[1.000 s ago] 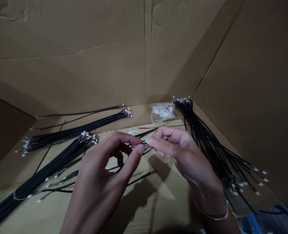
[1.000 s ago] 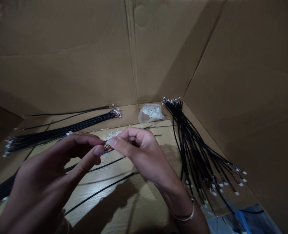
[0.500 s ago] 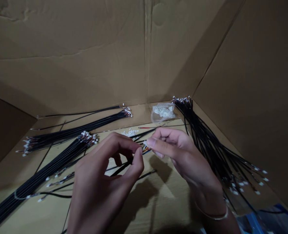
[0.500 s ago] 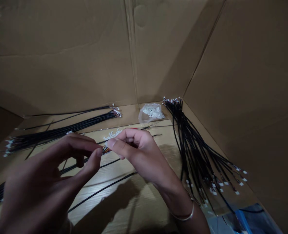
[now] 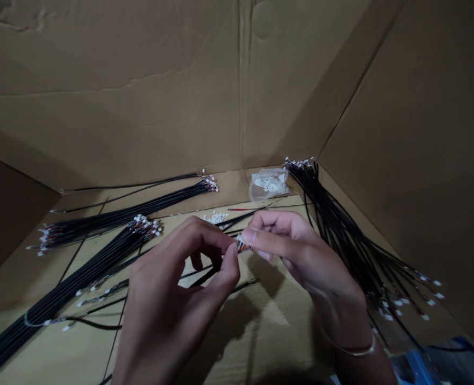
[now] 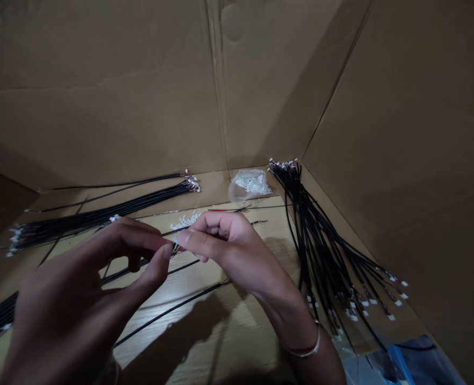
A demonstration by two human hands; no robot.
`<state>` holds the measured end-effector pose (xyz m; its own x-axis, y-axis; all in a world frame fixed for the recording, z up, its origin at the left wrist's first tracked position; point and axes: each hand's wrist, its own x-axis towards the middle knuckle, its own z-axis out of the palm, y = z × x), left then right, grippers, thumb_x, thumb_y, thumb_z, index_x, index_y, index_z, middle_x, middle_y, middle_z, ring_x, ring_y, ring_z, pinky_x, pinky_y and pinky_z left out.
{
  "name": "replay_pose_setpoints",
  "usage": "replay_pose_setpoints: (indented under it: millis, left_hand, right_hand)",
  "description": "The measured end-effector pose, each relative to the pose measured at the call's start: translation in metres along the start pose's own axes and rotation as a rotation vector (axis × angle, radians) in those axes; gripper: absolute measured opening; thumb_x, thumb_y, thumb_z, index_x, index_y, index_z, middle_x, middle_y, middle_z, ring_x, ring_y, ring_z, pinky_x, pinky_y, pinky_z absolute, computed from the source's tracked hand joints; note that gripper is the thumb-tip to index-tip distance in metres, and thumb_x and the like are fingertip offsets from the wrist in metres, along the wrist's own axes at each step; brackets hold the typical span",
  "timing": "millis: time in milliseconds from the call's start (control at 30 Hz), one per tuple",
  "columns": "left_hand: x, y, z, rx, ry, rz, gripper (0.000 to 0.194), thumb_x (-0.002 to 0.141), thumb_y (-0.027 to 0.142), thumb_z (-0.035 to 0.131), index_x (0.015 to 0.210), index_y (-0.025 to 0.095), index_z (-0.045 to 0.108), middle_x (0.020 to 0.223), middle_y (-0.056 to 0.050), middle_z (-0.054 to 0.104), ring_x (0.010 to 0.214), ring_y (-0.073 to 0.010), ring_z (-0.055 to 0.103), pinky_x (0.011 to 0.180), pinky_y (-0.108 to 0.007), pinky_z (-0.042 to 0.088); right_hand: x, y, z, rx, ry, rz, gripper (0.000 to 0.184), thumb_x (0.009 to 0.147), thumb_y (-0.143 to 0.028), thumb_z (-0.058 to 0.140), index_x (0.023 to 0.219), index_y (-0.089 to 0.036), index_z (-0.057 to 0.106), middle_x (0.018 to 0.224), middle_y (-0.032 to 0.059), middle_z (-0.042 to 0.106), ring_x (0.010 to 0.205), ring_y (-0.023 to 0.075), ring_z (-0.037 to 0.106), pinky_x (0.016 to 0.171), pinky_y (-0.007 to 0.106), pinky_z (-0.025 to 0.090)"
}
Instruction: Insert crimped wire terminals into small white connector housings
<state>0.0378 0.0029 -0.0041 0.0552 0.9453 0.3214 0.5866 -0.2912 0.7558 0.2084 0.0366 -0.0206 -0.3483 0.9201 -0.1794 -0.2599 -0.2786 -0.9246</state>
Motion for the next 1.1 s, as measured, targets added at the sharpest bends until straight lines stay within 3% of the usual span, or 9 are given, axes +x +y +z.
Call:
replay_pose_setpoints:
  millis: [200,333,433,500,667,967,1100]
  left_hand:
    - [0.006,-0.002,0.005,-0.015,-0.001,-0.028,0.015,0.087,0.032,0.066,0.072,0.031,0.064,0.073,0.004,0.071,0.066,-0.0182,0.065,0.058,-0.030,0.048]
    - [0.007,-0.001,0.003,-0.020,0.006,-0.019,0.012,0.092,0.031,0.066,0.080,0.031,0.068,0.076,0.006,0.071,0.069,-0.0152,0.065,0.063,-0.025,0.051]
    - [0.004,-0.003,-0.003,-0.006,-0.020,0.053,0.003,0.094,0.033,0.069,0.096,0.034,0.070,0.089,0.007,0.073,0.077,-0.0133,0.067,0.068,-0.021,0.053]
    - [0.002,-0.006,-0.006,-0.001,-0.058,0.114,0.011,0.094,0.031,0.071,0.104,0.036,0.069,0.100,0.007,0.072,0.085,-0.0121,0.067,0.072,-0.019,0.053]
    - [-0.003,-0.009,0.000,0.022,-0.035,0.212,0.012,0.098,0.021,0.067,0.097,0.033,0.068,0.106,0.007,0.069,0.097,-0.0099,0.068,0.081,-0.017,0.052]
    - [0.001,-0.001,-0.002,-0.019,-0.041,0.146,0.011,0.096,0.024,0.066,0.091,0.033,0.069,0.101,0.008,0.075,0.096,-0.0127,0.072,0.083,-0.020,0.054]
    - [-0.001,0.000,-0.002,-0.079,0.060,0.050,0.010,0.093,0.025,0.069,0.088,0.034,0.070,0.091,0.009,0.075,0.085,-0.0133,0.071,0.071,-0.022,0.054]
  right_hand:
    - [-0.001,0.000,0.001,-0.044,0.019,-0.030,0.031,0.078,-0.036,0.087,0.065,-0.020,0.063,0.061,-0.0061,0.052,0.056,0.0104,0.040,0.053,0.027,0.029]
    - [0.004,0.002,-0.001,0.004,0.035,-0.071,0.028,0.077,-0.034,0.088,0.066,-0.020,0.066,0.062,-0.0057,0.053,0.060,0.0113,0.043,0.059,0.027,0.033]
    - [0.007,0.003,-0.004,0.039,0.034,-0.081,0.028,0.075,-0.034,0.090,0.067,-0.020,0.068,0.063,-0.0054,0.054,0.061,0.0117,0.043,0.062,0.028,0.035]
    - [0.007,0.003,-0.004,0.075,0.026,-0.063,0.028,0.075,-0.033,0.091,0.067,-0.020,0.068,0.062,-0.0061,0.051,0.059,0.0114,0.041,0.061,0.028,0.034]
    - [0.006,0.003,-0.004,0.078,0.017,-0.079,0.031,0.075,-0.032,0.090,0.064,-0.020,0.064,0.060,-0.0073,0.047,0.058,0.0109,0.037,0.061,0.028,0.032]
    - [0.005,0.003,-0.005,0.097,0.036,-0.080,0.029,0.075,-0.029,0.090,0.064,-0.020,0.065,0.059,-0.0078,0.048,0.056,0.0103,0.035,0.058,0.027,0.031]
    - [0.001,0.001,-0.004,0.074,0.021,-0.096,0.025,0.078,-0.028,0.089,0.067,-0.020,0.068,0.061,-0.0069,0.051,0.056,0.0100,0.038,0.056,0.027,0.030]
